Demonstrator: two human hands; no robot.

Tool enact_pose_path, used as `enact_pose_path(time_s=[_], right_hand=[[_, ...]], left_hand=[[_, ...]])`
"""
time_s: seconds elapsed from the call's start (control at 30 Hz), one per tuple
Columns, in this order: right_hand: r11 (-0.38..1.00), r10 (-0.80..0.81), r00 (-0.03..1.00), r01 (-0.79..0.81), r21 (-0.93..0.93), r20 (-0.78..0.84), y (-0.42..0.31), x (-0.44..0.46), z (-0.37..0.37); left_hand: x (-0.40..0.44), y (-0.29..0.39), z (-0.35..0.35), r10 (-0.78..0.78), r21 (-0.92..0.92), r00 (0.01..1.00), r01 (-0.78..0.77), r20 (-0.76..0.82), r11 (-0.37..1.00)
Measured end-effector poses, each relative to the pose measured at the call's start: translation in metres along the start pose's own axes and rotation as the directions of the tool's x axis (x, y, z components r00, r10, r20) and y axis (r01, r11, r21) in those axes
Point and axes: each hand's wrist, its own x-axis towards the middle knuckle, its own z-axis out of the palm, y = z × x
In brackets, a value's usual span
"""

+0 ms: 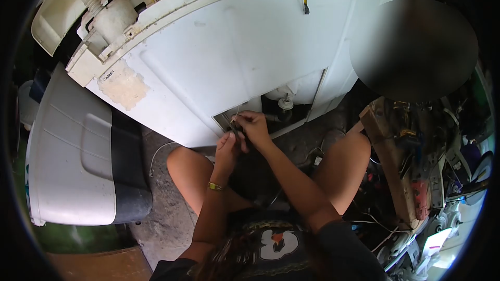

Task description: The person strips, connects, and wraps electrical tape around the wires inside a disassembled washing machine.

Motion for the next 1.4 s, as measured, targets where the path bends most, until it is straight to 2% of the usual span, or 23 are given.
enact_pose_path(time_s=[0.03, 0.1, 0.13, 0.17, 0.2, 0.23, 0.27, 0.3, 0.4, 0.43, 0.53, 0.63, 0.67, 0.73, 0.77, 0.83, 0.93, 1.0, 1.03, 1.17, 1.23, 1.33, 1.4], right_hand=[[0.996, 0.052, 0.998, -0.05, -0.072, 0.037, 0.001, 0.009, 0.0], [0.966, 0.168, 0.981, -0.144, -0.215, 0.096, 0.006, 0.021, 0.002], [0.986, 0.021, 1.0, -0.021, -0.165, -0.003, 0.003, 0.022, 0.005], [0.986, -0.115, 0.987, 0.101, -0.129, -0.109, 0.003, 0.016, 0.007], [0.971, -0.232, 0.948, 0.213, -0.109, -0.217, 0.006, 0.006, 0.006], [0.955, -0.296, 0.932, 0.292, -0.05, -0.211, 0.003, -0.004, 0.003], [0.926, -0.362, 0.924, 0.343, -0.155, -0.118, 0.002, -0.015, 0.0], [0.884, -0.414, 0.91, 0.396, -0.247, -0.023, -0.013, -0.032, 0.002], [0.669, -0.499, 0.834, 0.542, -0.509, 0.233, -0.042, -0.049, 0.006], [0.567, -0.505, 0.804, 0.583, -0.582, 0.314, -0.047, -0.048, 0.005], [0.514, -0.527, 0.769, 0.627, -0.585, 0.361, -0.043, -0.036, -0.002], [0.552, -0.65, 0.696, 0.708, -0.44, 0.304, -0.038, -0.032, 0.004], [0.705, -0.596, 0.773, 0.633, -0.32, 0.216, -0.033, -0.034, 0.004], [0.908, -0.416, 0.906, 0.419, -0.028, 0.079, -0.016, -0.045, 0.0], [0.947, -0.311, 0.95, 0.312, 0.074, -0.027, -0.008, -0.047, 0.002], [0.947, -0.064, 0.979, 0.12, 0.297, -0.192, -0.001, -0.043, 0.009], [0.867, 0.192, 0.964, -0.08, 0.492, -0.182, -0.001, -0.021, 0.014], [0.983, -0.06, 0.983, 0.088, 0.161, -0.171, -0.007, -0.023, 0.008], [0.983, -0.184, 0.975, 0.185, -0.011, -0.127, -0.01, -0.023, 0.006], [0.867, -0.484, 0.867, 0.457, -0.196, -0.118, -0.016, -0.051, 0.002], [0.763, -0.604, 0.79, 0.535, -0.364, -0.104, -0.025, -0.059, 0.002], [0.492, -0.758, 0.643, 0.672, -0.553, 0.108, -0.047, -0.072, 0.0], [0.354, -0.767, 0.536, 0.812, -0.464, 0.352, -0.049, -0.076, -0.004]], left_hand=[[0.001, 0.002, 0.001, -0.039, -0.069, 0.999, 0.041, 0.034, 0.997], [-0.003, -0.003, 0.012, 0.014, -0.102, 0.998, -0.02, -0.063, 0.995], [-0.002, -0.005, 0.016, 0.046, -0.115, 0.993, -0.058, -0.109, 0.992], [-0.002, -0.009, 0.016, 0.124, 0.038, 0.957, -0.118, -0.262, 0.992], [-0.002, -0.01, 0.015, 0.228, 0.166, 0.915, -0.181, -0.332, 0.969], [-0.002, -0.011, 0.015, 0.331, 0.292, 0.859, -0.225, -0.39, 0.929], [-0.003, -0.015, 0.015, 0.429, 0.418, 0.792, -0.245, -0.434, 0.875], [-0.004, -0.015, 0.019, 0.449, 0.406, 0.758, -0.264, -0.474, 0.875], [-0.002, -0.026, 0.019, 0.68, 0.731, 0.675, -0.306, -0.285, 0.61], [-0.001, -0.028, 0.02, 0.65, 0.702, 0.694, -0.294, -0.31, 0.648], [-0.001, -0.018, 0.02, 0.709, 0.836, 0.685, -0.282, -0.168, 0.471], [0.003, -0.024, 0.013, 0.698, 0.777, 0.689, -0.326, -0.195, 0.539], [0.003, -0.024, 0.009, 0.643, 0.72, 0.736, -0.326, -0.214, 0.612], [-0.001, -0.014, 0.01, 0.518, 0.59, 0.823, -0.303, -0.233, 0.748], [-0.003, -0.015, 0.011, 0.452, 0.494, 0.854, -0.286, -0.257, 0.821], [-0.001, -0.019, 0.012, 0.323, 0.28, 0.905, -0.246, -0.277, 0.928], [0.004, -0.014, 0.002, 0.11, -0.075, 0.978, -0.125, -0.178, 0.989], [0.005, -0.006, 0.006, 0.078, -0.086, 0.959, -0.105, -0.272, 0.991], [0.007, 0.001, 0.011, 0.068, -0.093, 0.945, -0.103, -0.32, 0.99], [0.014, 0.011, 0.03, 0.159, 0.017, 0.933, -0.162, -0.322, 0.987], [0.02, 0.006, 0.036, 0.229, 0.063, 0.928, -0.221, -0.294, 0.973], [0.021, 0.005, 0.042, 0.137, -0.173, 0.941, -0.197, -0.309, 0.965], [0.024, 0.001, 0.027, 0.031, -0.235, 0.951, -0.108, -0.307, 0.966]])
